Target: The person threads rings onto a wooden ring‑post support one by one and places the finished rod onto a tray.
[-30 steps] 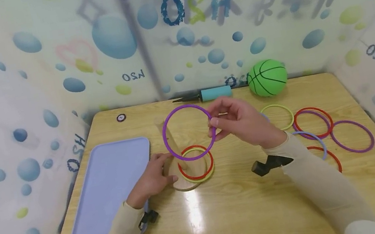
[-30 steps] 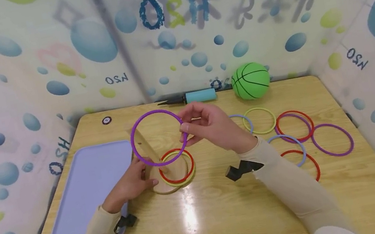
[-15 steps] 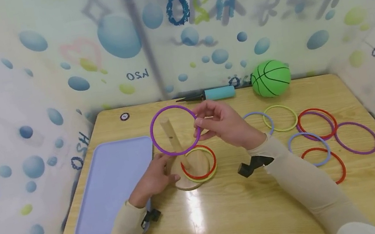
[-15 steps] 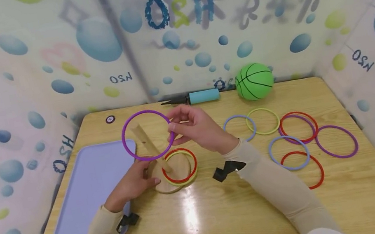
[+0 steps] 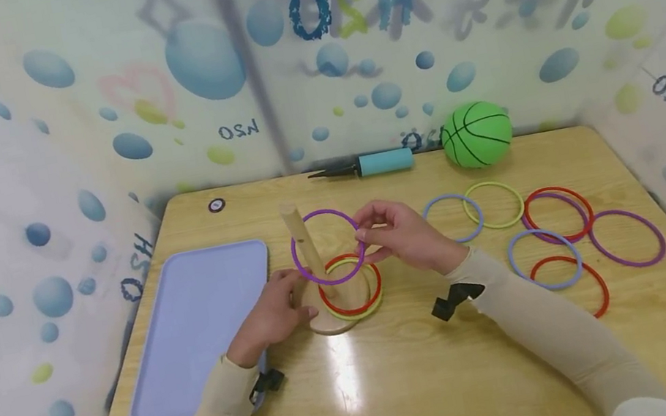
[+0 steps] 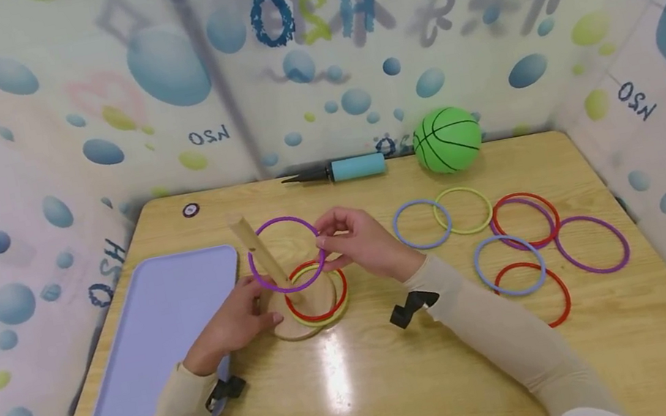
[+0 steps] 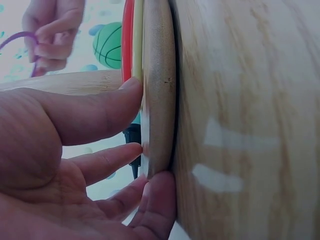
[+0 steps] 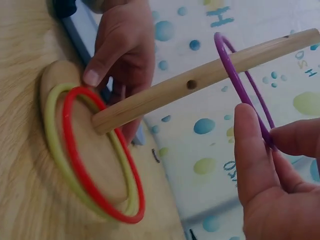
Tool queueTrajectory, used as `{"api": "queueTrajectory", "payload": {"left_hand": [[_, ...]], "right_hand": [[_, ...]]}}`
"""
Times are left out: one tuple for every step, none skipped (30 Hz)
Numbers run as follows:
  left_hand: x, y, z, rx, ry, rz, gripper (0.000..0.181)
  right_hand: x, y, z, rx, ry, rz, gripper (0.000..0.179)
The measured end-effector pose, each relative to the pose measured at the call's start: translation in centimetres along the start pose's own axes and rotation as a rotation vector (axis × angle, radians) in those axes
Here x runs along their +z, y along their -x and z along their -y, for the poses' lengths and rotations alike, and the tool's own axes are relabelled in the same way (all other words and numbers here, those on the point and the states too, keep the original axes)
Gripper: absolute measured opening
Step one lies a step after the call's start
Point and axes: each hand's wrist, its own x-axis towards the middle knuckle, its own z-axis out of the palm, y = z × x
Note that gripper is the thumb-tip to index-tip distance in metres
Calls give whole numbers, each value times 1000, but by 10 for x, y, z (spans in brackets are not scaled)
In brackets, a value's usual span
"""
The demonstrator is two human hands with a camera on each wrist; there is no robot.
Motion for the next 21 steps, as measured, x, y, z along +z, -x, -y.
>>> {"api": "queueTrajectory", "payload": {"left_hand": [[0,0,0,0,1,-1,67],[0,0,0,-2,2,0,68],[0,1,-1,-6,7,0,68],[0,1,-1,-11,14,2,69],[0,1,-1,-16,18,4,70],[-1,1,-1,-16,17,5,71],[-1,0,-2,-16,12,5,72],[-1,0,-2,-15,6,5,74],[-2,-1,-2,-20,5,6,75],[-2,-1,-2,-24,4,7,76],[-3,-2,-2,-27,2,8,76],[-3,-2,-2,-28,0,9,77],[-3,-2,-2,-35,1,12,76],[-3,-3,-1,-42,5,16,76],[-3,-3,-1,-47,7,20,76],[-3,-3,0,-46,10,22,75],[-2,-3,0,-44,8,22,75],[-1,-2,1,-41,7,22,74],[-1,-2,1,-34,6,20,74],[0,-2,1,-31,9,18,73],[1,-2,1,-27,10,16,73]], "right_hand": [[-2,0,-3,17,8,1,18],[-4,0,-6,35,17,2,19],[-6,0,-10,53,29,3,20],[-8,-1,-12,69,40,6,21],[-9,-1,-15,85,54,9,23],[-10,-1,-18,99,67,13,26],[-12,-2,-20,111,77,16,28],[-13,-2,-23,119,86,20,31],[-15,-3,-25,124,98,23,34],[-16,-4,-28,131,106,26,37],[-17,-4,-30,138,114,28,39],[-18,-5,-32,148,122,29,40],[-18,-5,-34,157,131,32,40],[-19,-5,-36,166,144,35,40],[-20,-4,-38,175,160,36,39],[-20,-4,-40,184,180,36,38],[-20,-3,-42,190,198,37,37],[-21,-3,-45,192,215,38,35],[-21,-2,-47,191,230,41,34],[-21,-2,-49,189,246,41,33],[-21,-2,-51,185,264,41,32]]}}
